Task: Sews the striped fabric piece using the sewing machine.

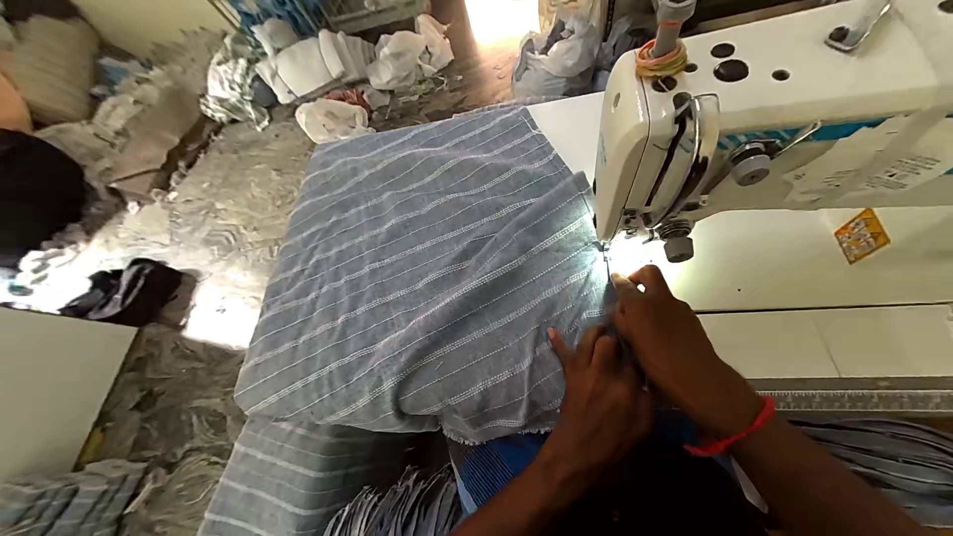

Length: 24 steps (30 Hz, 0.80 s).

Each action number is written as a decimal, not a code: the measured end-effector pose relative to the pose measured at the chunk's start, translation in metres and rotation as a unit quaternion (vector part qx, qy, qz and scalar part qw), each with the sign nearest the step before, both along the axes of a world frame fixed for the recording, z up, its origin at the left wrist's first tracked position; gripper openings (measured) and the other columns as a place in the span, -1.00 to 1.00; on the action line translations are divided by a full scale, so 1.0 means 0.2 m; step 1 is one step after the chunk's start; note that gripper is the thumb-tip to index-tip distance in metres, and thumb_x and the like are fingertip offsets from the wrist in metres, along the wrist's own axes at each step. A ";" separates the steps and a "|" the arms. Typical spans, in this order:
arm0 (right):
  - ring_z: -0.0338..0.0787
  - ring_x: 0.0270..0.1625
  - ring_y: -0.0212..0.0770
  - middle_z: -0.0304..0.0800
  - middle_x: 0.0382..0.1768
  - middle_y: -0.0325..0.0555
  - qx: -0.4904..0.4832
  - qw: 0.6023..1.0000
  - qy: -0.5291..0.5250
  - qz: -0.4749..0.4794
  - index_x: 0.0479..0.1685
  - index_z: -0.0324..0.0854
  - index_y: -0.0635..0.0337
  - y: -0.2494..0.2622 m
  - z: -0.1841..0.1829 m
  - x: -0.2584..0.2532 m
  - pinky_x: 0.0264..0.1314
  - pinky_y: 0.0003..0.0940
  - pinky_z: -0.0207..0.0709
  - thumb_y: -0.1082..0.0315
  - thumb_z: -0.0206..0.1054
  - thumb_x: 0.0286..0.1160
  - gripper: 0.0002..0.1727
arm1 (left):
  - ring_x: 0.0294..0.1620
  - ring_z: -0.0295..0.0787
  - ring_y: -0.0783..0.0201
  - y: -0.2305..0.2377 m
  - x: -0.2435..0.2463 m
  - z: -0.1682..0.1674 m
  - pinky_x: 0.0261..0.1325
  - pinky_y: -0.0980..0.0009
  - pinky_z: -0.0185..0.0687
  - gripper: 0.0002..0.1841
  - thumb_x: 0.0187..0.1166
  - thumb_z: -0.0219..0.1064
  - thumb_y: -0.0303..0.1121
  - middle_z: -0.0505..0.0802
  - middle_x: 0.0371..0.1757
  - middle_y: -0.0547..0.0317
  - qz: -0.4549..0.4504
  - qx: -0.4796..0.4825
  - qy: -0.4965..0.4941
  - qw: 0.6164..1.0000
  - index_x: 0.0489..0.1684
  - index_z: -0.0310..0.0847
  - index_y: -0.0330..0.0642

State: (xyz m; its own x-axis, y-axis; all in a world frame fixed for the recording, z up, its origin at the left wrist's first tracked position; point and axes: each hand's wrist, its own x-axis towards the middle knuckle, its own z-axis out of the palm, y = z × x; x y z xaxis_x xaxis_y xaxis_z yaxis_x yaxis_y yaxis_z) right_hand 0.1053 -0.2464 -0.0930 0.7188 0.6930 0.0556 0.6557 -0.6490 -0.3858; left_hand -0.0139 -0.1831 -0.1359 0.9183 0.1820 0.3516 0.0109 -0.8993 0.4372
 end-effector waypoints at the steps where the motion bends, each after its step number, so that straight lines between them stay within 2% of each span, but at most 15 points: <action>1: 0.80 -0.31 0.16 0.57 0.23 0.33 -0.001 1.000 0.017 0.004 0.41 0.58 0.43 0.01 0.02 0.02 -0.31 0.03 0.74 0.50 0.32 0.58 -0.58 | 0.60 0.48 -0.11 0.03 0.03 -0.01 0.67 -0.63 -0.21 -0.80 0.47 0.34 -0.22 0.80 0.13 0.04 -0.003 0.000 -0.011 1.000 -0.27 0.85 -0.09; 3: 0.82 -0.17 0.27 0.63 0.14 0.38 -0.014 0.997 0.065 0.030 0.47 0.47 0.38 0.01 0.06 0.08 -0.16 0.15 0.72 0.48 0.31 0.62 -0.55 | 0.57 0.53 -0.13 0.09 0.08 -0.01 0.72 -0.55 -0.19 -0.78 0.40 0.36 -0.23 0.82 0.11 -0.02 -0.010 0.010 -0.033 0.999 -0.30 0.81 -0.19; 4: 0.82 -0.15 0.27 0.68 0.03 0.34 -0.026 0.993 0.098 0.055 0.51 0.42 0.30 0.01 0.08 0.13 -0.12 0.19 0.71 0.46 0.31 0.62 -0.52 | 0.52 0.57 -0.13 0.12 0.09 0.00 0.76 -0.44 -0.09 -0.76 0.38 0.37 -0.23 0.82 0.09 -0.04 -0.011 0.023 -0.038 0.999 -0.24 0.79 -0.22; 5: 0.82 -0.15 0.21 0.73 -0.05 0.24 -0.044 0.987 0.131 0.088 0.52 0.43 0.20 -0.01 0.10 0.18 -0.08 0.17 0.71 0.44 0.31 0.61 -0.52 | 0.44 0.63 -0.11 0.13 0.09 0.01 0.75 -0.29 0.09 -0.70 0.36 0.38 -0.19 0.81 0.07 -0.05 -0.007 0.043 -0.034 0.998 -0.13 0.77 -0.23; 6: 0.81 -0.19 0.09 0.76 -0.13 0.11 -0.056 0.978 0.162 0.119 0.45 0.50 0.13 -0.05 0.12 0.22 -0.09 0.11 0.70 0.44 0.29 0.61 -0.58 | 0.31 0.68 -0.06 0.14 0.08 0.01 0.61 -0.12 0.36 -0.64 0.37 0.39 -0.13 0.80 0.03 -0.01 0.003 0.067 -0.023 0.997 -0.05 0.76 -0.20; 8: 0.80 -0.38 -0.18 0.83 -0.21 -0.13 -0.050 0.965 0.204 0.154 0.23 0.69 0.02 -0.17 0.15 0.26 -0.25 -0.11 0.76 0.47 0.27 0.66 -0.73 | 0.05 0.72 0.01 0.16 0.04 0.01 0.14 0.11 0.63 -0.63 0.43 0.39 -0.09 0.78 -0.09 0.03 0.005 0.086 -0.012 0.996 0.00 0.75 -0.16; 9: 0.77 -0.45 -0.29 0.84 -0.23 -0.23 -0.030 0.964 0.206 0.165 0.17 0.73 -0.03 -0.24 0.13 0.26 -0.34 -0.22 0.74 0.48 0.27 0.65 -0.73 | -0.04 0.72 0.04 0.16 0.01 0.00 0.06 0.16 0.67 -0.65 0.47 0.39 -0.10 0.76 -0.15 0.05 0.000 0.082 -0.015 0.997 0.00 0.74 -0.17; 11: 0.76 -0.36 -0.41 0.85 -0.12 -0.37 0.026 0.967 0.179 0.181 0.16 0.73 -0.11 -0.35 0.05 0.23 -0.28 -0.33 0.73 0.42 0.30 0.60 -0.73 | -0.05 0.72 0.09 0.19 -0.05 -0.02 0.08 0.21 0.68 -0.67 0.53 0.41 -0.12 0.76 -0.15 0.06 -0.013 0.051 -0.034 0.998 0.03 0.74 -0.19; 13: 0.80 -0.29 -0.42 0.84 -0.13 -0.37 0.089 0.974 0.135 0.156 0.07 0.75 -0.08 -0.39 -0.03 0.16 -0.25 -0.36 0.75 0.21 0.35 0.61 -0.82 | 0.05 0.75 0.09 0.22 -0.07 -0.02 0.19 0.23 0.71 -0.66 0.55 0.44 -0.15 0.79 -0.06 0.03 -0.025 0.007 -0.047 0.999 0.07 0.74 -0.21; 16: 0.78 -0.30 -0.47 0.80 -0.26 -0.38 0.132 0.982 0.103 0.087 -0.06 0.74 -0.04 -0.39 -0.09 0.09 -0.26 -0.49 0.71 0.05 0.32 0.66 -0.77 | 0.03 0.74 0.13 0.25 -0.08 -0.01 0.14 0.28 0.71 -0.76 0.62 0.41 -0.22 0.80 -0.07 0.05 -0.036 -0.045 -0.042 0.997 -0.01 0.77 -0.21; 17: 0.76 -0.35 -0.46 0.78 -0.31 -0.37 0.125 0.985 0.102 0.068 -0.07 0.71 -0.02 -0.38 -0.08 0.07 -0.30 -0.48 0.69 0.08 0.33 0.67 -0.79 | 0.02 0.76 0.14 0.25 -0.07 0.00 0.12 0.29 0.72 -0.80 0.64 0.39 -0.27 0.80 -0.08 0.05 -0.027 -0.053 -0.041 0.997 -0.05 0.80 -0.21; 19: 0.75 -0.44 -0.33 0.75 -0.40 -0.27 0.104 0.990 0.090 0.040 -0.07 0.64 0.05 -0.34 -0.07 0.04 -0.40 -0.31 0.67 0.17 0.38 0.65 -0.83 | 0.00 0.76 0.14 0.24 -0.07 0.03 0.08 0.28 0.73 -0.83 0.65 0.37 -0.31 0.80 -0.11 0.04 -0.001 -0.072 -0.027 0.997 -0.10 0.82 -0.21; 21: 0.80 -0.41 -0.15 0.79 -0.33 -0.12 0.097 0.991 0.026 0.089 0.08 0.64 0.15 -0.32 -0.08 0.04 -0.41 -0.15 0.70 0.28 0.31 0.68 -0.82 | -0.07 0.76 0.18 0.23 -0.05 0.07 -0.01 0.28 0.74 -0.83 0.64 0.38 -0.30 0.79 -0.12 0.06 0.022 -0.096 -0.006 0.995 -0.10 0.81 -0.20; 23: 0.80 -0.34 -0.08 0.74 -0.24 -0.05 0.087 0.974 -0.069 0.197 0.10 0.75 0.17 -0.35 -0.09 0.08 -0.44 -0.18 0.67 0.39 0.25 0.67 -0.79 | -0.15 0.73 0.23 0.24 -0.05 0.09 -0.10 0.31 0.74 -0.83 0.65 0.39 -0.33 0.74 -0.05 0.08 0.025 -0.109 0.011 0.994 0.05 0.74 -0.18; 24: 0.80 -0.31 -0.10 0.75 -0.20 -0.04 0.082 0.962 -0.098 0.241 0.12 0.78 0.14 -0.36 -0.10 0.11 -0.43 -0.23 0.67 0.35 0.26 0.67 -0.77 | -0.09 0.74 0.23 0.26 -0.05 0.09 -0.03 0.29 0.75 -0.81 0.66 0.36 -0.38 0.76 -0.01 0.09 0.016 -0.107 0.014 0.994 0.12 0.73 -0.15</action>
